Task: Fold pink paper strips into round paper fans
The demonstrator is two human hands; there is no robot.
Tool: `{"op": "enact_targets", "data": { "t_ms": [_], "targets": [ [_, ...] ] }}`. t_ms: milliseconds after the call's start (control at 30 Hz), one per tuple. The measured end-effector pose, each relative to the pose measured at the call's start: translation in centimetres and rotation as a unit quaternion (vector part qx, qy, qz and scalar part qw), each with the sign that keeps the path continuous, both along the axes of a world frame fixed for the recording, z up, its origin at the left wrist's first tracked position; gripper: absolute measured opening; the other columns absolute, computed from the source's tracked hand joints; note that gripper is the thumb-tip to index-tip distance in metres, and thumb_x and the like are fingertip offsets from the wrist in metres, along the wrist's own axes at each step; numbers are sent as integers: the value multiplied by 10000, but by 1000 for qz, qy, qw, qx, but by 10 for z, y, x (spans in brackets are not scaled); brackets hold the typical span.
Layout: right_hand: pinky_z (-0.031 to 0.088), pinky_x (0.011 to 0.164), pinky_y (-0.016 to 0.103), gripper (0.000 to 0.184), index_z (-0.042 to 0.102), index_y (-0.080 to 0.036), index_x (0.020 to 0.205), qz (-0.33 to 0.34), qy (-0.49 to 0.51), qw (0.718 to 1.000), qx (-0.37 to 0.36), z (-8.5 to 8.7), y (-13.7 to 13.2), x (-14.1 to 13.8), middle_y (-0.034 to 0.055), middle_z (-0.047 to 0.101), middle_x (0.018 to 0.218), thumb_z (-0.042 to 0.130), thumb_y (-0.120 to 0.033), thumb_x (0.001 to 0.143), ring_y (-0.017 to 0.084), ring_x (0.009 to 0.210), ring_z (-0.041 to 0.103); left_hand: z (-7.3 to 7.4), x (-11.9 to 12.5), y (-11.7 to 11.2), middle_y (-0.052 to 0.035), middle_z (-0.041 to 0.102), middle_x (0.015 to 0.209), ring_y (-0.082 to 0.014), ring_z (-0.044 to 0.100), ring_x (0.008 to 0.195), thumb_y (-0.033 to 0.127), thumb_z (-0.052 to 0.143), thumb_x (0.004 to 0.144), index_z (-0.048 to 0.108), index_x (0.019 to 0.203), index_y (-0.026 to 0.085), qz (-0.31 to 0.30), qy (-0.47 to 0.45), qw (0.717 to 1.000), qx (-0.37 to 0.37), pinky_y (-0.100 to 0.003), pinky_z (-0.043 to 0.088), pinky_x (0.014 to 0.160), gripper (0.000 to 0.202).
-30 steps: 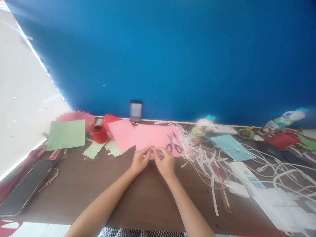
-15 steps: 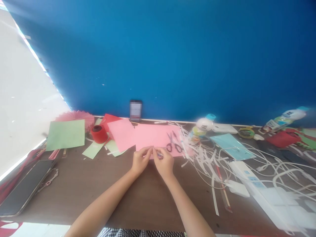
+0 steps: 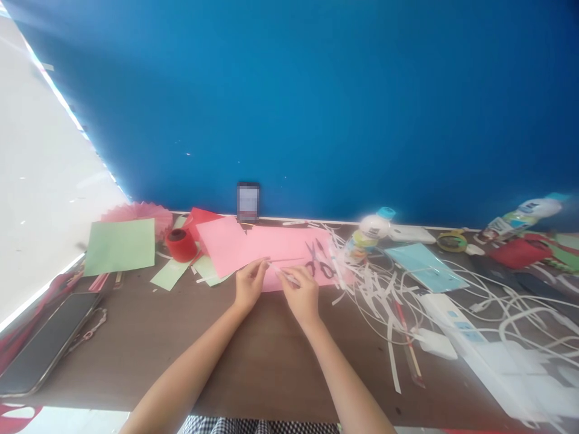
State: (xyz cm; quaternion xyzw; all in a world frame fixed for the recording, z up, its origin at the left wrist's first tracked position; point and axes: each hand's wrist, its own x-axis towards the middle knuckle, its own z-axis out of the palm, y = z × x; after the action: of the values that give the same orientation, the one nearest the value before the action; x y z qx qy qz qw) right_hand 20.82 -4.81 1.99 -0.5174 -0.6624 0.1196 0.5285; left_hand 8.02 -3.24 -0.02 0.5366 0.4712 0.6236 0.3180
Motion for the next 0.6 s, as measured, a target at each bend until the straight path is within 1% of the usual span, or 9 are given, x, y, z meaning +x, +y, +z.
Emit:
{"op": "enact_targets", "data": {
  "t_ms": [100, 200, 367, 467, 600],
  "targets": [
    [502, 564, 236, 155, 646, -198, 738, -21, -4, 1000, 1, -1, 0, 1, 33, 598, 735, 553, -320, 755, 133, 673, 579, 1, 2, -2, -58, 658, 950, -200, 605, 898, 361, 507, 770, 652, 894, 184, -13, -14, 1000, -8, -344, 480, 836, 260],
    [501, 589, 239, 154, 642, -203, 738, -43, -15, 999, 4, -1, 1, 3, 29, 611, 758, 557, -331, 752, 138, 696, 588, 1, 4, -5, -54, 658, 951, -196, 612, 881, 364, 510, 769, 652, 898, 180, -30, -26, 999, -14, -334, 494, 818, 267],
    [484, 571, 236, 156, 636, -207, 738, -62, -43, 997, -1, 2, 3, 7, 24, 617, 753, 548, -334, 761, 138, 677, 586, 3, 6, -6, -57, 660, 946, -193, 620, 859, 367, 510, 769, 652, 893, 171, -40, -26, 999, -14, -330, 502, 807, 272],
    [472, 556, 238, 172, 629, -203, 756, -71, -52, 996, 3, 4, 4, 9, 30, 613, 744, 534, -346, 770, 146, 684, 579, 4, 7, -7, -60, 661, 935, -196, 617, 870, 368, 506, 772, 653, 884, 170, -41, -24, 999, -11, -334, 502, 811, 271],
    [459, 547, 230, 195, 649, -210, 827, -70, -65, 995, 7, 3, 4, 9, 30, 610, 763, 515, -345, 785, 137, 673, 581, 4, 8, -7, -61, 669, 881, -196, 625, 834, 369, 511, 766, 653, 853, 163, -53, -35, 998, -9, -342, 510, 795, 265]
  ]
}}
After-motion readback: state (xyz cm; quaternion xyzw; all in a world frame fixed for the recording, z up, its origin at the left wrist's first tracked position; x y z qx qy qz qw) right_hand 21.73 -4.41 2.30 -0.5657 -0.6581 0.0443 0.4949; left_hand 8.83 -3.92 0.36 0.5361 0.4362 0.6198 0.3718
